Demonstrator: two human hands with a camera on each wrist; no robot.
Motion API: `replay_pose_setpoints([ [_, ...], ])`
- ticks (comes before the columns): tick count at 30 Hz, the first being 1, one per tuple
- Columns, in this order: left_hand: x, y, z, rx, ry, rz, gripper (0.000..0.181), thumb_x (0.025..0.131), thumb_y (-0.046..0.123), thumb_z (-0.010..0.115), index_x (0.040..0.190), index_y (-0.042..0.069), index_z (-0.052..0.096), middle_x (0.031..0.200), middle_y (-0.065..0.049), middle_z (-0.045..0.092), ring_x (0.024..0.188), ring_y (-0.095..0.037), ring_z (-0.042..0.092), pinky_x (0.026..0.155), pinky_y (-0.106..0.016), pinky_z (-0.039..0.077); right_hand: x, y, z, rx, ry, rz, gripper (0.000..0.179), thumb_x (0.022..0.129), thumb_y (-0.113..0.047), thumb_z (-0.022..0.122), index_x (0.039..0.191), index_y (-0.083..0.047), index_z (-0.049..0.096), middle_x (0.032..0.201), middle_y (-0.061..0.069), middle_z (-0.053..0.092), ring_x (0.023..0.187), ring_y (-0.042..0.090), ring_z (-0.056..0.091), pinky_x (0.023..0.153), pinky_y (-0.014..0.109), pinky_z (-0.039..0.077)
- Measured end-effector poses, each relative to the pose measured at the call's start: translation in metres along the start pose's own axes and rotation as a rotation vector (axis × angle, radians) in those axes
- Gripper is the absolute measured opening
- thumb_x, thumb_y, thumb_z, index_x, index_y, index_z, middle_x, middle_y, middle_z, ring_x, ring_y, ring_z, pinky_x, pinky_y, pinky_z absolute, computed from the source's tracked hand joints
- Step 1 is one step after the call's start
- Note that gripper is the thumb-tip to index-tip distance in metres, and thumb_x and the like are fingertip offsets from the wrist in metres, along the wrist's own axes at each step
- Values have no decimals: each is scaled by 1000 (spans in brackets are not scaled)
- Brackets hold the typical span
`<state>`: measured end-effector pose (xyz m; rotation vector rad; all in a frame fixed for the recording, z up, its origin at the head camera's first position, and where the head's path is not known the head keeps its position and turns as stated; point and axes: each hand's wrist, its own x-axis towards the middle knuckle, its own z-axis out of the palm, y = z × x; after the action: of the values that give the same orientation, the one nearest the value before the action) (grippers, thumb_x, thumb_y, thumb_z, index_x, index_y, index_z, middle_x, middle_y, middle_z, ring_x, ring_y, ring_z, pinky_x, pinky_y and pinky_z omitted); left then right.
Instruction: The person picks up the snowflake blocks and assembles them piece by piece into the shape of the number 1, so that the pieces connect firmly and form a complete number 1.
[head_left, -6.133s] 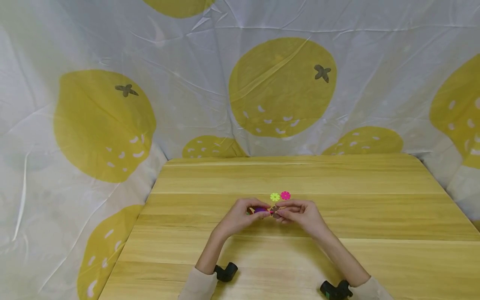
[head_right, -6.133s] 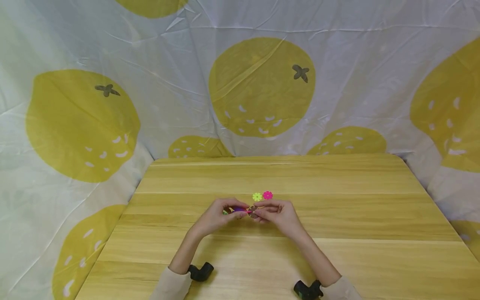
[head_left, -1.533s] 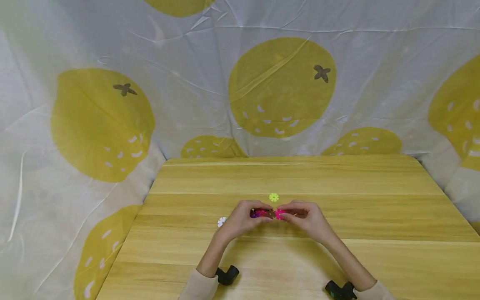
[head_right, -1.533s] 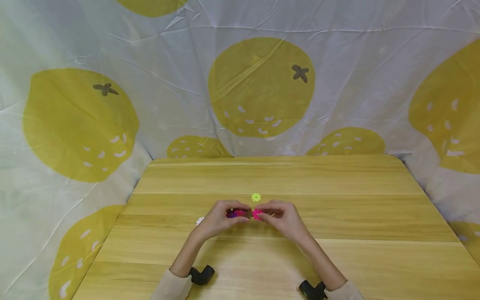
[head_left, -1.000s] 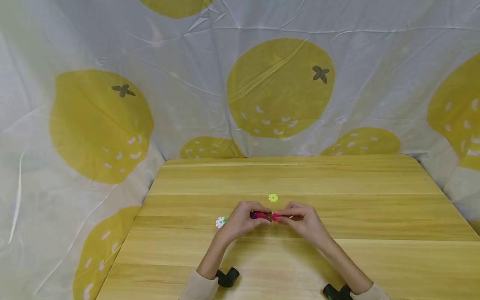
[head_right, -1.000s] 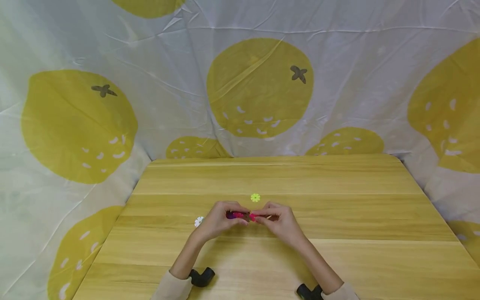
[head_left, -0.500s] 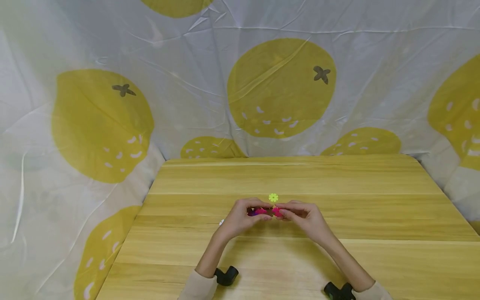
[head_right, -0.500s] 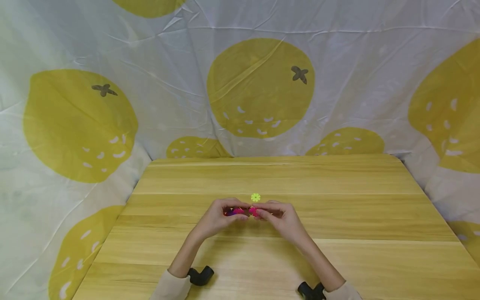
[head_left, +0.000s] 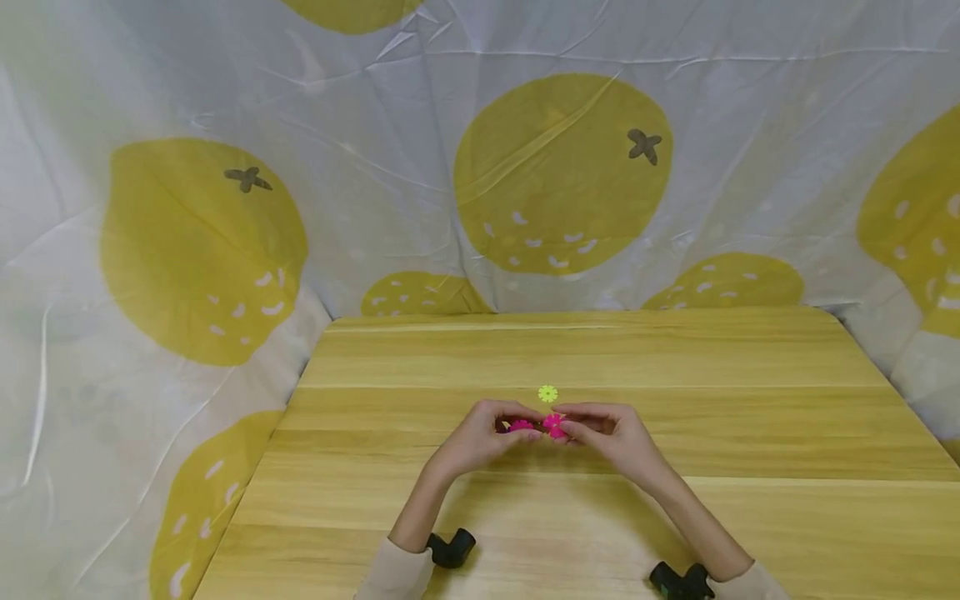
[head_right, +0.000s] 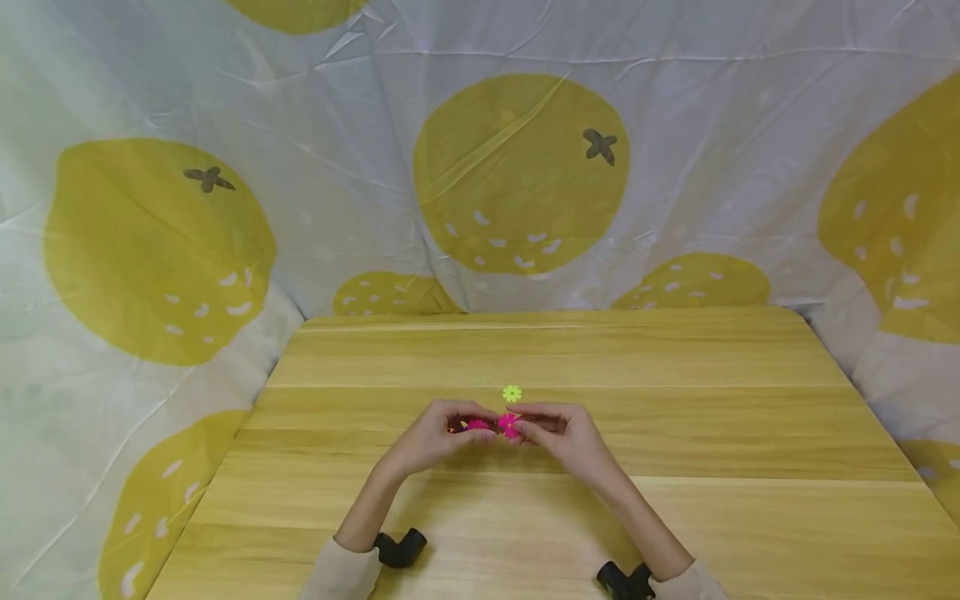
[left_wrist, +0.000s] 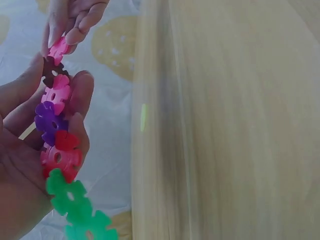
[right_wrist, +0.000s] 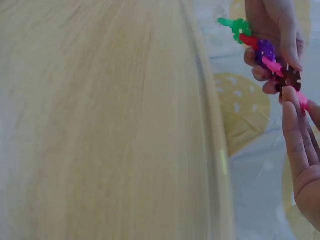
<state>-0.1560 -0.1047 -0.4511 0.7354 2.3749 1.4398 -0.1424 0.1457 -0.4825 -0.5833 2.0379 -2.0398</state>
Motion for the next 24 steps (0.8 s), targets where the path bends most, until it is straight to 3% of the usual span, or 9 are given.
replay_pose_setpoints([
  [8, 0, 3, 1, 45, -1, -4, 28, 99, 20, 72, 125, 10, 74, 116, -5, 77, 94, -14, 67, 76, -21, 55, 1, 4, 1, 103, 33, 68, 37, 100, -7, 68, 130, 14, 63, 107, 13, 80, 89, 17, 79, 83, 48, 61],
  [12, 1, 3, 7, 52, 19, 36, 35, 97, 14, 74, 131, 7, 71, 122, -9, 76, 103, -16, 71, 82, -20, 58, 1, 7, 3, 143, 59, 86, 37, 100, -6, 67, 129, 16, 62, 105, 4, 80, 88, 15, 78, 83, 42, 63],
  [17, 3, 5, 16, 70, 71, 97, 40, 94, 9, 76, 133, 1, 68, 122, -15, 75, 104, -22, 73, 83, -19, 58, 1, 9, 9, 183, 94, 118, 40, 101, -7, 66, 131, 17, 59, 104, -3, 79, 88, 12, 77, 82, 35, 63],
  [24, 4, 3, 19, 80, 156, 135, 37, 92, 10, 78, 128, 5, 73, 121, -12, 76, 99, -17, 72, 79, -19, 58, 5, 8, 12, 219, 140, 163, 39, 101, -8, 67, 130, 16, 61, 101, -4, 80, 87, 12, 77, 82, 32, 63],
])
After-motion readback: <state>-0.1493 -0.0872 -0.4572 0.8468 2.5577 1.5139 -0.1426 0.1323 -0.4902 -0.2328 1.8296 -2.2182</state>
